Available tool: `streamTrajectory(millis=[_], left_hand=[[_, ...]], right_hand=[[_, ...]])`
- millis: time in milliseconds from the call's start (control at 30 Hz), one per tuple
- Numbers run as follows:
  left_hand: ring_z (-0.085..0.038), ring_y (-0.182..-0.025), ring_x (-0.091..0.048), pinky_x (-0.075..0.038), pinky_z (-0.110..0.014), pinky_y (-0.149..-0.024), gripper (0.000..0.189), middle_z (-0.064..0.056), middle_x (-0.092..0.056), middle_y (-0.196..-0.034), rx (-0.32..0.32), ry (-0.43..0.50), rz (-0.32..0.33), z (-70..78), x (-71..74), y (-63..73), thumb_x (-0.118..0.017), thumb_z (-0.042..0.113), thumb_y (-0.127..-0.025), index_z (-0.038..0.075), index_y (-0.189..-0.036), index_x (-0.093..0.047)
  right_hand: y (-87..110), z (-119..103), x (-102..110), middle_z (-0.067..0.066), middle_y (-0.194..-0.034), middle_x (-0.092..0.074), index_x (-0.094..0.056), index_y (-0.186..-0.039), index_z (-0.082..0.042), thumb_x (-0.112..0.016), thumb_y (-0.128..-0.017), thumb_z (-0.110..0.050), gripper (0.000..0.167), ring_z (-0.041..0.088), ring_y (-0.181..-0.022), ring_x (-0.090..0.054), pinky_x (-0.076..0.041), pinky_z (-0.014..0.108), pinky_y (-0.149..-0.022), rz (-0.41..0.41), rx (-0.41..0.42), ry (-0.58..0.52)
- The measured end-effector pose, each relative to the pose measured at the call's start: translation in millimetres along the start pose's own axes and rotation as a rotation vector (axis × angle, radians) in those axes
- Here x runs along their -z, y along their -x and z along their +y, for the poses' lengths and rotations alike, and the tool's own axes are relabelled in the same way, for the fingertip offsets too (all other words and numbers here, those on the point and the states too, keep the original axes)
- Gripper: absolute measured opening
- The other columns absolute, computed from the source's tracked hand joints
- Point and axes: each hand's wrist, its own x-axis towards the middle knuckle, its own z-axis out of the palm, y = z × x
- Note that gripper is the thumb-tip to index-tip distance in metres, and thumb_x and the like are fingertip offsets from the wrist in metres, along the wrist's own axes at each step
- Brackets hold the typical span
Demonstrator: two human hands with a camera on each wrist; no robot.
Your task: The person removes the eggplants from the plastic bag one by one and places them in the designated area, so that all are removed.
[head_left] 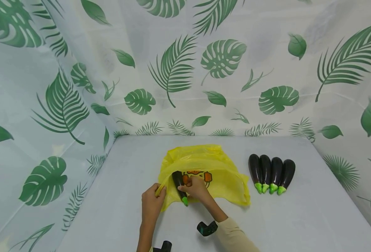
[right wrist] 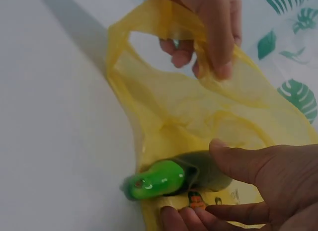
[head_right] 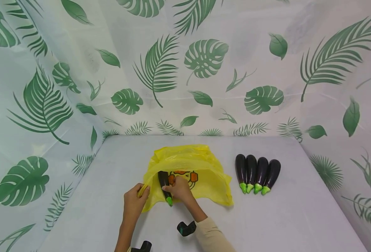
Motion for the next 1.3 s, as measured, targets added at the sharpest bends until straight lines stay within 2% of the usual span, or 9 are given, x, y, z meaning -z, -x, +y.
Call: streamTrajectory(millis=[100,233,300,567,733,867,1000,1200,1300], left_hand=[[-0.007,-0.054,-0.041,-0.037,-0.020,-0.050,0.010,0.001,-0.057,-0.063,0.000,-0.004,-0.002,0.9,0.8,-0.2,-0.073,0.015,-0.086,0.006,-0.083,-0.069],[-0.006,-0.055,-0.041,-0.037,-0.020,-0.050,0.009,0.001,-0.058,-0.065,-0.001,-0.018,-0.005,0.1,1.2,0.0,-0.072,0.015,-0.086,0.006,-0.083,-0.069],[-0.006,-0.054,-0.041,-0.037,-0.020,-0.050,0.009,0.000,-0.059,-0.065,-0.007,-0.021,0.001,-0.6,1.3,-0.5,-0.073,0.014,-0.086,0.007,-0.083,-0.069],[-0.007,-0.056,-0.042,-0.037,-0.020,-0.052,0.009,-0.001,-0.062,-0.067,-0.013,-0.018,0.014,-2.7,-0.3,-0.8,-0.074,0.015,-0.085,0.007,-0.083,-0.070],[-0.007,-0.056,-0.043,-0.038,-0.020,-0.053,0.009,-0.001,-0.064,-0.069,0.003,-0.028,0.005,-5.8,-0.1,-0.2,-0.074,0.015,-0.086,0.006,-0.084,-0.071],[-0.007,-0.056,-0.042,-0.038,-0.020,-0.052,0.010,-0.002,-0.064,-0.070,0.007,-0.032,0.000,-7.1,0.0,-0.4,-0.073,0.016,-0.086,0.006,-0.085,-0.071],[-0.007,-0.056,-0.042,-0.037,-0.020,-0.052,0.011,-0.002,-0.063,-0.069,0.005,-0.033,0.000,-6.2,0.8,-0.8,-0.073,0.016,-0.086,0.006,-0.085,-0.071],[-0.007,-0.056,-0.043,-0.037,-0.020,-0.052,0.011,-0.002,-0.063,-0.069,0.009,-0.031,0.000,-4.9,1.2,-0.9,-0.073,0.016,-0.087,0.006,-0.085,-0.070],[-0.007,-0.057,-0.043,-0.038,-0.020,-0.052,0.011,-0.002,-0.065,-0.070,0.019,-0.035,-0.003,-4.8,0.8,-0.3,-0.073,0.016,-0.087,0.006,-0.085,-0.071]], right_hand=[[0.8,-0.9,-6.3,0.002,-0.063,-0.044,-0.055,-0.079,0.002,-0.080,-0.081,-0.023,0.036,0.012,-0.048,-0.048,-0.037,0.024,-0.044,0.031,0.049,0.078],[1.9,-2.7,-13.8,-0.002,-0.059,-0.036,-0.052,-0.079,-0.001,-0.081,-0.080,-0.025,0.037,0.010,-0.048,-0.034,-0.027,0.023,-0.045,0.063,0.047,0.140],[1.8,-3.5,-16.1,-0.002,-0.059,-0.036,-0.055,-0.081,0.002,-0.081,-0.079,-0.024,0.037,0.011,-0.049,-0.034,-0.027,0.024,-0.045,0.078,0.046,0.145],[3.1,-0.1,-13.3,-0.003,-0.058,-0.040,-0.058,-0.089,0.002,-0.077,-0.082,-0.018,0.028,0.009,-0.044,-0.038,-0.032,0.021,-0.041,0.053,0.027,0.082],[7.0,-0.7,-3.7,0.001,-0.067,-0.048,-0.058,-0.110,0.009,-0.075,-0.084,-0.018,0.042,0.011,-0.049,-0.044,-0.038,0.022,-0.044,0.002,-0.030,0.005],[11.4,-3.7,6.1,0.007,-0.082,-0.056,-0.056,-0.123,0.010,-0.075,-0.084,-0.019,0.053,0.014,-0.064,-0.054,-0.050,0.028,-0.053,-0.031,-0.072,-0.014],[18.7,-8.2,16.9,0.011,-0.094,-0.059,-0.057,-0.123,0.007,-0.076,-0.084,-0.018,0.050,0.018,-0.079,-0.059,-0.056,0.035,-0.063,-0.078,-0.107,-0.038],[32.8,-13.9,30.6,0.008,-0.087,-0.050,-0.058,-0.112,0.006,-0.077,-0.083,-0.015,0.040,0.018,-0.079,-0.059,-0.058,0.036,-0.063,-0.167,-0.151,-0.037],[42.3,-16.8,37.0,0.008,-0.088,-0.049,-0.058,-0.112,0.006,-0.077,-0.082,-0.012,0.039,0.018,-0.079,-0.060,-0.058,0.038,-0.063,-0.213,-0.159,-0.060]])
